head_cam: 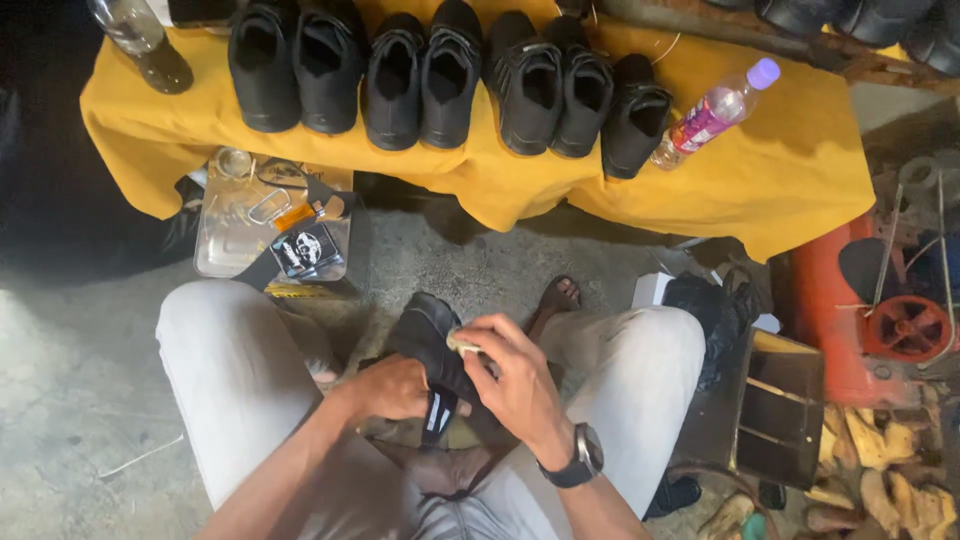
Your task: Polishing the edges and surface of a black leather shoe using a small applicator
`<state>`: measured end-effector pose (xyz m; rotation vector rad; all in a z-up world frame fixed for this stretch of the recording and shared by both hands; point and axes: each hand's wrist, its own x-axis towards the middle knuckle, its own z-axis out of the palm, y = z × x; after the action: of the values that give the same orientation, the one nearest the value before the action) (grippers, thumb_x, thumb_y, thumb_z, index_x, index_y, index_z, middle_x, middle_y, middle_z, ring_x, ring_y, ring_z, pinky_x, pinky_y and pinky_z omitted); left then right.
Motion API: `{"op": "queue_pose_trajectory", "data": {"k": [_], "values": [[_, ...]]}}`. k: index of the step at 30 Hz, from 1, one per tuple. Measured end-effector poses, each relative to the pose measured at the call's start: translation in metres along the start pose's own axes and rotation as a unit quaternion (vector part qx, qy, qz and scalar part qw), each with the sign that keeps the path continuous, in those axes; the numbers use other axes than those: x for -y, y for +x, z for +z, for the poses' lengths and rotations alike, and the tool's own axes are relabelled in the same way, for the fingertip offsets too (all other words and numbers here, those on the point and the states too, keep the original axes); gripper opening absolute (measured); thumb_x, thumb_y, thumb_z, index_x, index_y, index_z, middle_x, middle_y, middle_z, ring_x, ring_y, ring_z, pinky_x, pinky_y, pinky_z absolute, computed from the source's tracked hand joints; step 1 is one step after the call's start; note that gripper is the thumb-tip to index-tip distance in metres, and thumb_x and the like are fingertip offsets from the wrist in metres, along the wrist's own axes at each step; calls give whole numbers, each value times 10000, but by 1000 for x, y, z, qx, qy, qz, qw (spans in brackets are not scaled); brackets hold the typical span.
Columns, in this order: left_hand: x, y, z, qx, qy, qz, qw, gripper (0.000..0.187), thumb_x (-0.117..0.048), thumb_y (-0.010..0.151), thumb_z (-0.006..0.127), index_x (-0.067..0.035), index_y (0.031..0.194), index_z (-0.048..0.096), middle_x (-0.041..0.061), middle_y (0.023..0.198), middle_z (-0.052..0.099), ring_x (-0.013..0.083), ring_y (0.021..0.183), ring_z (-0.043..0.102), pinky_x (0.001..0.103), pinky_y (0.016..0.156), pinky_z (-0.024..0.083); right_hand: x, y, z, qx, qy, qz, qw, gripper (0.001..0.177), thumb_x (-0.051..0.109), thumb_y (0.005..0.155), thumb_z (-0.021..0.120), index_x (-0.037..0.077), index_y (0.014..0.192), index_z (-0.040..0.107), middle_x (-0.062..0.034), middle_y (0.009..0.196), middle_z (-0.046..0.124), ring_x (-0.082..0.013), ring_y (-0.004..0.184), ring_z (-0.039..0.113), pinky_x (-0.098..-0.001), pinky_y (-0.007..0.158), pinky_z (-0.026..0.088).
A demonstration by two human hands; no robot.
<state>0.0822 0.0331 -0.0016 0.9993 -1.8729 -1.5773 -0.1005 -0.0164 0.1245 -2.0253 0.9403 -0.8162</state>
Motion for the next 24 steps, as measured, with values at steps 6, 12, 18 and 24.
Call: {"op": "queue_pose_trajectory", "data": {"k": [6,12,18,24], "values": [[-43,9,-4,54,14,-65,996,371,-539,860,779,-174,922,805,75,903,798,354,850,744,479,736,622,-8,4,1,-29,-30,-20,999,207,-23,917,668,60,1073,777,-89,1008,709,-308,925,757,-342,739,626],[-50,3,-10,-19,149,0,989,298,-255,846,662,-59,632,591,109,507,576,353,473,604,378,381,507,3,2,-10,64,-36,-9,997,167,-25,893,664,26,1023,757,-153,949,688,-403,794,732,-444,655,621],[2,-1,10,-23,45,-4,999,399,-358,919,712,1,1088,752,251,1103,751,521,1047,651,607,866,584,-1,4,-6,27,-55,-25,998,164,28,931,664,60,1071,743,-122,1008,687,-392,854,724,-434,703,600],[48,-22,12,-81,232,-140,959,405,-242,820,612,-131,616,280,8,759,212,176,782,227,433,512,312,0,-25,-20,86,-60,-25,994,156,53,1010,566,20,1106,684,-105,1093,616,-266,994,657,-356,910,513]]}}
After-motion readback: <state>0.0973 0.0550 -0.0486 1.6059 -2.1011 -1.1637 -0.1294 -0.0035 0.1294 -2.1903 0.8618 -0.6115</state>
